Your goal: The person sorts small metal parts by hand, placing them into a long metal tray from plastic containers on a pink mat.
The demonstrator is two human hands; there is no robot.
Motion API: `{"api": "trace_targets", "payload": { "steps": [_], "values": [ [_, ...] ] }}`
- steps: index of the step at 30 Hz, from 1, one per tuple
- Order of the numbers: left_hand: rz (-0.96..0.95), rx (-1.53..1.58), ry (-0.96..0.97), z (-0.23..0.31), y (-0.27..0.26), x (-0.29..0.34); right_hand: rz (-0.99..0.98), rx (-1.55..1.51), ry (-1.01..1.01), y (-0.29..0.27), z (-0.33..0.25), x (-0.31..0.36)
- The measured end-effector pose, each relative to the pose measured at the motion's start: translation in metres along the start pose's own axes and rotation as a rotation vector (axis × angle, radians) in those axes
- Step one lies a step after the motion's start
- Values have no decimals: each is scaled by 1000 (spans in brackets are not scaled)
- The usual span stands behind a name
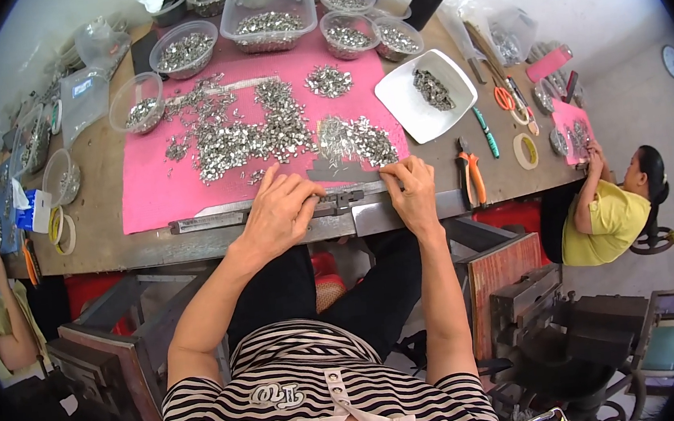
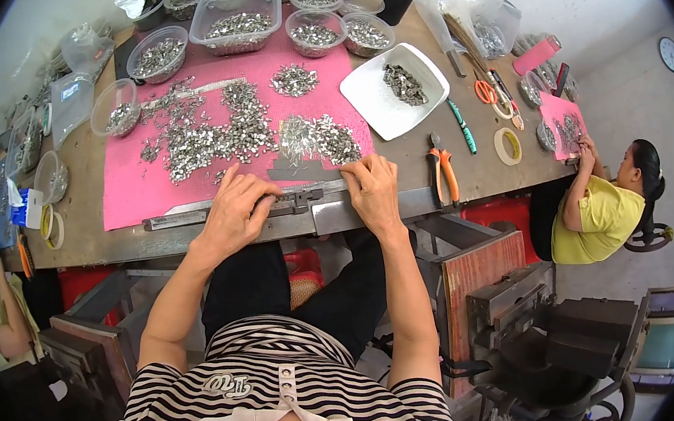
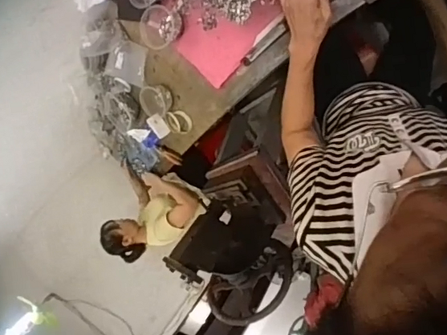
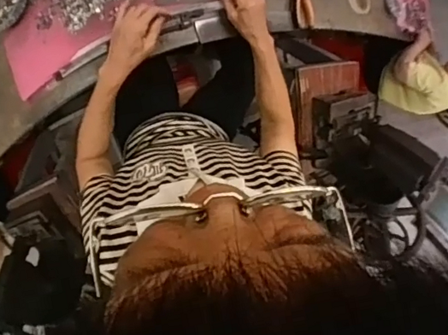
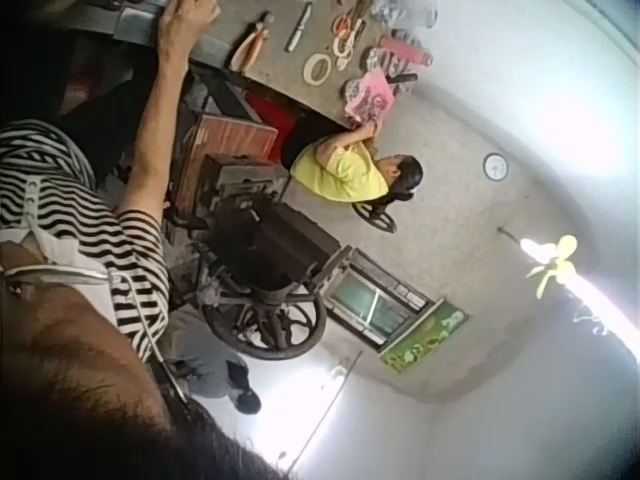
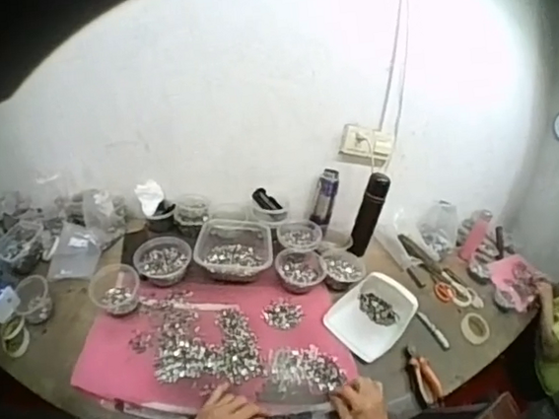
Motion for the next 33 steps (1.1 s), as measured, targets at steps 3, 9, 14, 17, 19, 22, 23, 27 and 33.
{"api": "trace_targets", "payload": {
  "steps": [3, 9, 14, 17, 19, 22, 23, 27, 33],
  "values": [
    [125, 52, -50, 2, -6, 5, -41, 59, -35, 1, -3, -5],
    [274, -4, -55, 2, -11, 28, -60, 0, -138, 3, -29, -8],
    [277, -51, -55, -1, -4, 32, -85, -151, -314, 22, -89, -7],
    [289, -48, -60, 0, -4, 32, -129, -57, -346, 35, -98, -5],
    [292, -48, -60, 0, -4, 30, -132, -34, -366, 38, -99, -4],
    [282, -73, -80, -1, -4, 27, -128, -62, -384, 36, -98, -5],
    [277, -106, -84, 1, -4, 24, -120, -111, -382, 33, -96, -6],
    [266, -148, -100, 9, 0, 12, 68, -248, -153, 15, -68, 4],
    [233, -232, -134, 7, 13, 15, 179, -267, -61, 11, -51, 25]
  ]
}}
Point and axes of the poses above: each hand's wrist, its own x-axis away from the middle knuckle, its own y-axis out of the palm, z = x × y, the point moved 6 cm from there along -x, towards the middle knuckle, and after that the axes turned 9 degrees about -z, right-handed, at the moved point
